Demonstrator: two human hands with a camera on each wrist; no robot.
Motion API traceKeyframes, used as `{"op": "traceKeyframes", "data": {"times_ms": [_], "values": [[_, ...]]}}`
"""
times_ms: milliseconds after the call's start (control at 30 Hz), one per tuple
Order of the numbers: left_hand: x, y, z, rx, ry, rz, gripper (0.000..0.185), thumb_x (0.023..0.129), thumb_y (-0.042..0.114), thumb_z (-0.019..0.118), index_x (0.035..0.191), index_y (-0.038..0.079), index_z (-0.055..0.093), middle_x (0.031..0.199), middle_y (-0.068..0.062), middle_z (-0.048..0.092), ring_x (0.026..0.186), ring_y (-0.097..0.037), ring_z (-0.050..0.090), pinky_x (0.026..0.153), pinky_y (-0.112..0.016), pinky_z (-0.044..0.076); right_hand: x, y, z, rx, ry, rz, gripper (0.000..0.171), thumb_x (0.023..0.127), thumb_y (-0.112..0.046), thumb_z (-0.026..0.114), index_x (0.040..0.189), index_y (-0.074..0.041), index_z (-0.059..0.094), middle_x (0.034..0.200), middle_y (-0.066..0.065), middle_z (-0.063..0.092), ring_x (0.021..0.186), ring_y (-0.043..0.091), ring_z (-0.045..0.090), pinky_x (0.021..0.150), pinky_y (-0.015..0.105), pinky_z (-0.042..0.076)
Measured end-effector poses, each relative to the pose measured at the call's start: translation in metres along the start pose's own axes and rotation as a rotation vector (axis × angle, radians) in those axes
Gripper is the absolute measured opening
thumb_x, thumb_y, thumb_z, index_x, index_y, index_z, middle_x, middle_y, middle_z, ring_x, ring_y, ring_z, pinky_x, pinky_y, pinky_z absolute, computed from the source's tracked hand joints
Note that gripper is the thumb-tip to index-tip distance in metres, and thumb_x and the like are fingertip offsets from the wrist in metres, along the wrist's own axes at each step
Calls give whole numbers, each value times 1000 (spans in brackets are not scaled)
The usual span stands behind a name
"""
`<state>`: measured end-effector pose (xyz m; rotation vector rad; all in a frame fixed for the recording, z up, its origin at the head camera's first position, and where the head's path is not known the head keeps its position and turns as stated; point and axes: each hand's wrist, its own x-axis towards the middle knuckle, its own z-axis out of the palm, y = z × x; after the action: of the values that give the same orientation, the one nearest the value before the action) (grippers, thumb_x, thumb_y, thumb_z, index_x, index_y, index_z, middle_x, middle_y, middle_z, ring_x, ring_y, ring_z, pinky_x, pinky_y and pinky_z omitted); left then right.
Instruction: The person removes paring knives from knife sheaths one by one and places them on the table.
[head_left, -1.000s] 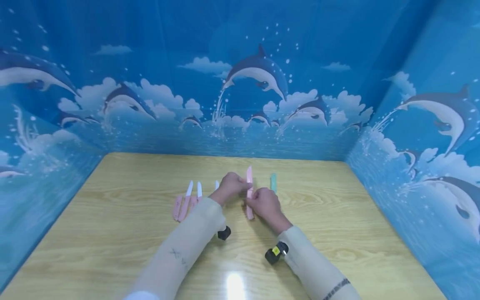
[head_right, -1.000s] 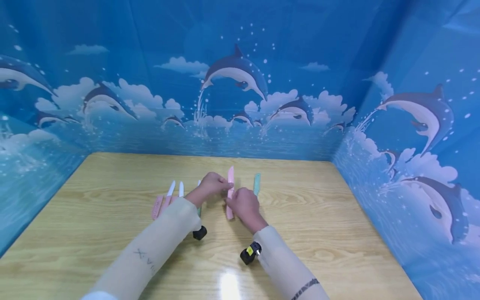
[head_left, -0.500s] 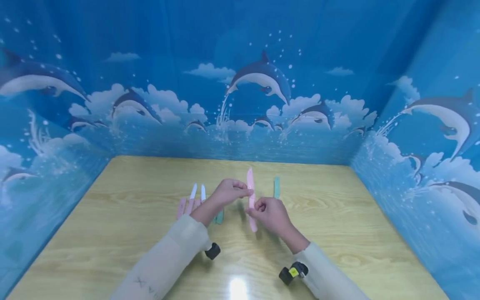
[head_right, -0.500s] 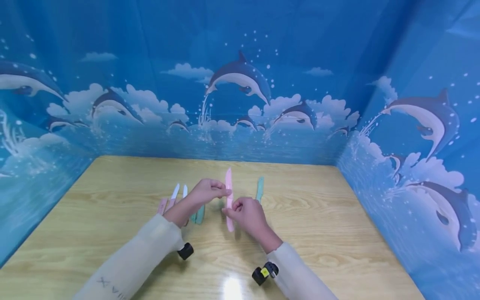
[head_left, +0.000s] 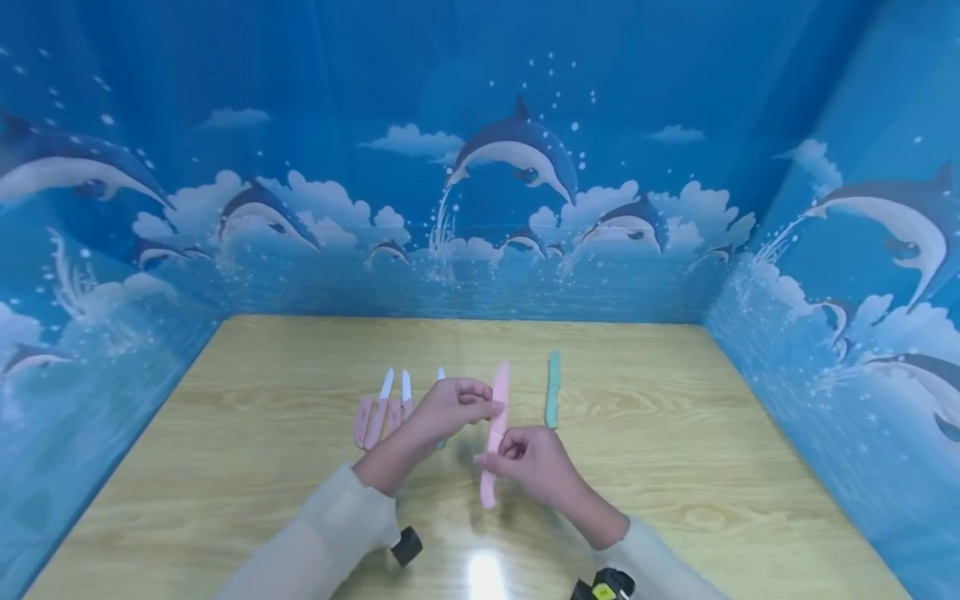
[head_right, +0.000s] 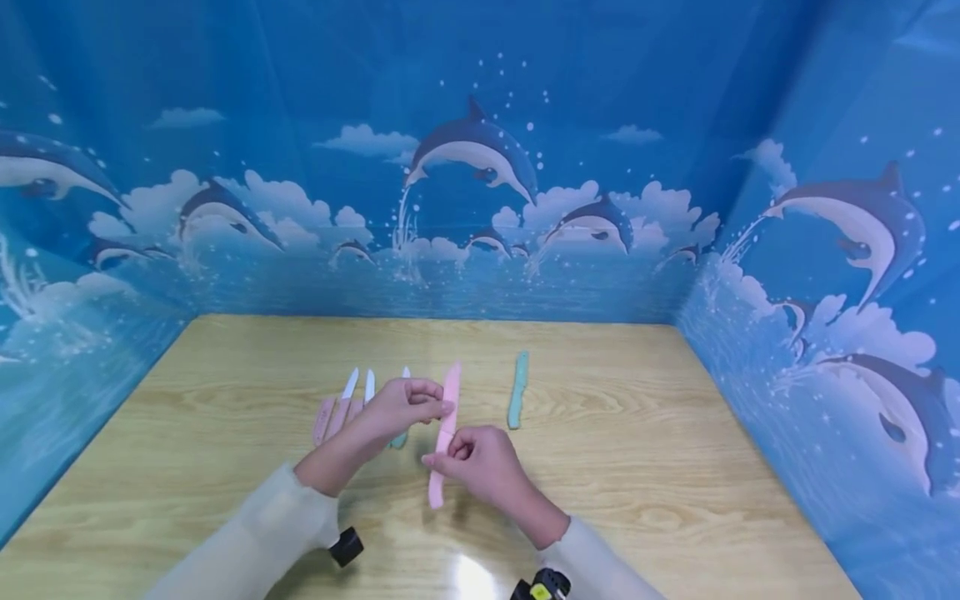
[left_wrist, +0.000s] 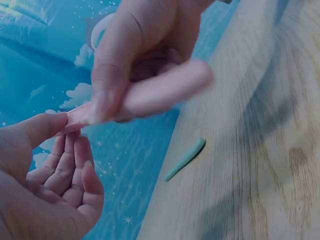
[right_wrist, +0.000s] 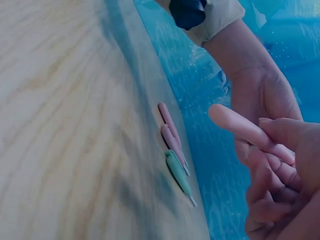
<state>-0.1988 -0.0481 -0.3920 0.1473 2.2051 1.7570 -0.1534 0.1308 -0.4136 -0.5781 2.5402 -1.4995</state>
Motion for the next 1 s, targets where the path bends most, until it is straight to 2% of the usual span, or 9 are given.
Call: {"op": "traceKeyframes", "data": {"times_ms": [100, 233, 500, 700, 900, 1000], "values": [[-2, 3, 0, -20, 12, 15, 29, 86, 25, 75, 106, 6, 67, 92, -3, 72, 92, -29, 64, 93, -47, 49, -2, -1, 3, 18, -35, 15, 26, 83, -28, 77, 74, -6, 68, 62, -2, 63, 53, 7, 55, 46, 15, 45], [-4, 8, -2, -11, 23, 28, 28, 86, 25, 75, 105, 6, 66, 89, -4, 72, 85, -27, 66, 90, -43, 52, -4, -2, 5, 29, -56, 33, 24, 83, -29, 77, 77, -7, 69, 65, -1, 65, 56, 12, 60, 49, 21, 53], [-10, 5, -13, -22, 45, -8, 31, 85, 26, 75, 107, 7, 64, 88, -4, 71, 89, -31, 67, 92, -48, 52, -7, 0, 6, -8, -45, 18, 22, 83, -29, 77, 75, -10, 68, 67, -4, 65, 59, 9, 59, 51, 20, 52], [-13, 3, -17, -31, 68, -17, 28, 86, 21, 74, 108, 7, 63, 85, -4, 71, 81, -22, 67, 89, -44, 54, -9, 0, 6, 5, -49, 26, 19, 83, -26, 77, 79, -9, 69, 69, -3, 66, 61, 10, 60, 53, 21, 54], [-13, 1, -20, -37, 105, -9, 39, 85, 17, 75, 119, 10, 58, 87, -3, 72, 89, -33, 68, 86, -44, 55, -11, 0, 4, 10, -43, 16, 20, 83, -24, 77, 81, -6, 69, 71, -1, 65, 62, 9, 60, 54, 20, 54], [-14, -1, -24, -57, 121, -1, 44, 84, 14, 76, 123, 10, 56, 86, -5, 72, 85, -31, 68, 83, -42, 56, -12, 0, 2, -4, -23, 20, 20, 84, -23, 76, 84, -4, 69, 73, -1, 65, 64, 10, 60, 56, 22, 56]]}}
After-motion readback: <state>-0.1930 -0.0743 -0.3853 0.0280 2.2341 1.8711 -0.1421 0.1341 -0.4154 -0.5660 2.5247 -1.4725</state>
